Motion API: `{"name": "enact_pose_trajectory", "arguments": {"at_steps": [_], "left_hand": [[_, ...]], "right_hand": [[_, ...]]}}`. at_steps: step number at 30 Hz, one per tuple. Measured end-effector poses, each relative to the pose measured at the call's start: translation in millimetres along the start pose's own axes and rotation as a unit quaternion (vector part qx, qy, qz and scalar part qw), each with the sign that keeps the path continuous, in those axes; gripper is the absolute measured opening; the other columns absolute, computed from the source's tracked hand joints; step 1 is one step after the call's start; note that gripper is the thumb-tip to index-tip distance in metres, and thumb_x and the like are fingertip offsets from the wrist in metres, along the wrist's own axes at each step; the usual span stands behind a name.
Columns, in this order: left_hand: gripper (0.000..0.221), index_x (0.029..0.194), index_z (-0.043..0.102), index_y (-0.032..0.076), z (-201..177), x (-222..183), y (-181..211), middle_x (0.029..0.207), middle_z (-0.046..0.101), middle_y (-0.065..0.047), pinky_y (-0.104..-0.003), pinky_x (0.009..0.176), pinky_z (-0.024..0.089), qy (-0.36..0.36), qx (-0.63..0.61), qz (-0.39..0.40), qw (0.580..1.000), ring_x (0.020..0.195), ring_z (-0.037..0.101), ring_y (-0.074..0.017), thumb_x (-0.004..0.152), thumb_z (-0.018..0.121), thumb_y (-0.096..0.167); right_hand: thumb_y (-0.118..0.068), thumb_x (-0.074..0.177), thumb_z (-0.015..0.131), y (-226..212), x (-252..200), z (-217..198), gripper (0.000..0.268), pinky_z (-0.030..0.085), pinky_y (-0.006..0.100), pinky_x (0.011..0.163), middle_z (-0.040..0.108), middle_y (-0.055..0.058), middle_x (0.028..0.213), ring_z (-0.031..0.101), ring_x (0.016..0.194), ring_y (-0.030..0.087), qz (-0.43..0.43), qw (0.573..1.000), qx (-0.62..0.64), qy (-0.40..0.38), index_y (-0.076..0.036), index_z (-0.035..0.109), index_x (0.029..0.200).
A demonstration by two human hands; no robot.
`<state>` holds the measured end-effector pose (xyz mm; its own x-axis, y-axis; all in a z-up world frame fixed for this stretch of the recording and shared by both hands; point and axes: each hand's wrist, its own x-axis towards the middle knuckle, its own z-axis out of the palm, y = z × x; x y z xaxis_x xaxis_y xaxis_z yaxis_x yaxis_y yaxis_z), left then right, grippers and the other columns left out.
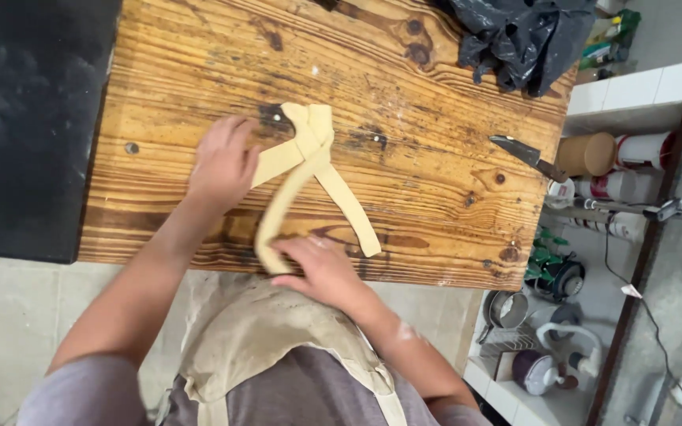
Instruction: Braiding strips of dough into loaves on a wooden workbench
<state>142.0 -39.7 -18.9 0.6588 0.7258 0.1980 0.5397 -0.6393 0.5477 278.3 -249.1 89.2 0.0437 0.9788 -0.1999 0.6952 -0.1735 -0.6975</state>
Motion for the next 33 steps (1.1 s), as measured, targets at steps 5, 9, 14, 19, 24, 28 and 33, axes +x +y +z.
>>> {"name": "enact_pose_trajectory", "arguments": {"at_steps": [5, 9, 14, 19, 24, 28, 33], "left_hand": [[0.065, 0.144, 0.055, 0.008, -39, -95, -7, 0.142, 0.053, -0.012, -0.048, 0.114, 0.037, -0.038, 0.134, -0.117, 0.983, 0.138, 0.049, -0.0315, 0.09, 0.068, 0.04], [0.067, 0.138, 0.06, 0.009, -31, -129, -5, 0.143, 0.053, -0.012, -0.049, 0.112, 0.038, -0.01, 0.178, -0.121, 0.977, 0.136, 0.05, -0.0318, 0.082, 0.075, 0.042], [0.031, 0.096, 0.059, 0.015, -24, -117, -8, 0.082, 0.057, -0.006, -0.044, 0.075, 0.05, 0.034, -0.055, -0.094, 0.993, 0.083, 0.064, -0.033, 0.079, 0.084, 0.024], [0.035, 0.124, 0.069, 0.014, -93, -119, -11, 0.119, 0.074, -0.017, -0.051, 0.101, 0.05, -0.107, -0.233, -0.326, 0.91, 0.12, 0.064, -0.0423, 0.089, 0.075, 0.01], [0.026, 0.118, 0.077, 0.018, -120, -167, -76, 0.094, 0.073, -0.006, -0.041, 0.079, 0.05, -0.099, -0.12, -0.383, 0.911, 0.086, 0.067, -0.0276, 0.092, 0.077, 0.017], [0.029, 0.126, 0.074, 0.02, -131, -150, -12, 0.1, 0.075, -0.018, -0.052, 0.085, 0.055, -0.131, -0.131, -0.416, 0.89, 0.098, 0.071, -0.0391, 0.098, 0.069, 0.024], [0.043, 0.128, 0.069, 0.005, -110, -99, 109, 0.116, 0.069, -0.023, -0.052, 0.089, 0.056, -0.188, -0.396, -0.11, 0.892, 0.109, 0.067, -0.0435, 0.086, 0.072, 0.014]], "right_hand": [[-0.04, 0.096, 0.069, 37, 15, 24, 0.042, 0.052, 0.044, 0.098, 0.07, 0.006, 0.121, 0.066, 0.115, 0.028, -0.04, 0.997, -0.064, -0.022, -0.019, 0.064, 0.132], [-0.025, 0.104, 0.056, 58, 36, 11, 0.045, 0.044, 0.051, 0.108, 0.055, 0.012, 0.142, 0.053, 0.132, 0.035, 0.01, 0.986, -0.148, 0.081, -0.016, 0.051, 0.147], [-0.042, 0.11, 0.04, 91, 65, 29, 0.058, 0.023, 0.053, 0.122, 0.023, 0.004, 0.171, 0.026, 0.154, 0.031, 0.045, 0.964, -0.259, 0.036, -0.023, 0.028, 0.164], [-0.047, 0.11, 0.037, 94, 65, 34, 0.058, 0.017, 0.054, 0.123, 0.022, 0.001, 0.171, 0.022, 0.155, 0.028, 0.054, 0.948, -0.312, 0.036, -0.028, 0.027, 0.164], [-0.049, 0.11, 0.036, 92, 69, 31, 0.058, 0.021, 0.054, 0.121, 0.022, -0.002, 0.171, 0.029, 0.153, 0.029, 0.054, 0.942, -0.33, 0.035, -0.03, 0.025, 0.164], [-0.047, 0.109, 0.038, 89, 68, 25, 0.06, 0.012, 0.06, 0.122, 0.008, -0.007, 0.174, 0.014, 0.156, 0.028, 0.107, 0.963, -0.246, -0.022, -0.038, 0.018, 0.165], [-0.042, 0.11, 0.036, 80, 24, 15, 0.043, 0.042, 0.051, 0.096, 0.054, 0.011, 0.131, 0.053, 0.117, 0.033, 0.229, 0.955, 0.143, 0.125, -0.019, 0.055, 0.141]]}}
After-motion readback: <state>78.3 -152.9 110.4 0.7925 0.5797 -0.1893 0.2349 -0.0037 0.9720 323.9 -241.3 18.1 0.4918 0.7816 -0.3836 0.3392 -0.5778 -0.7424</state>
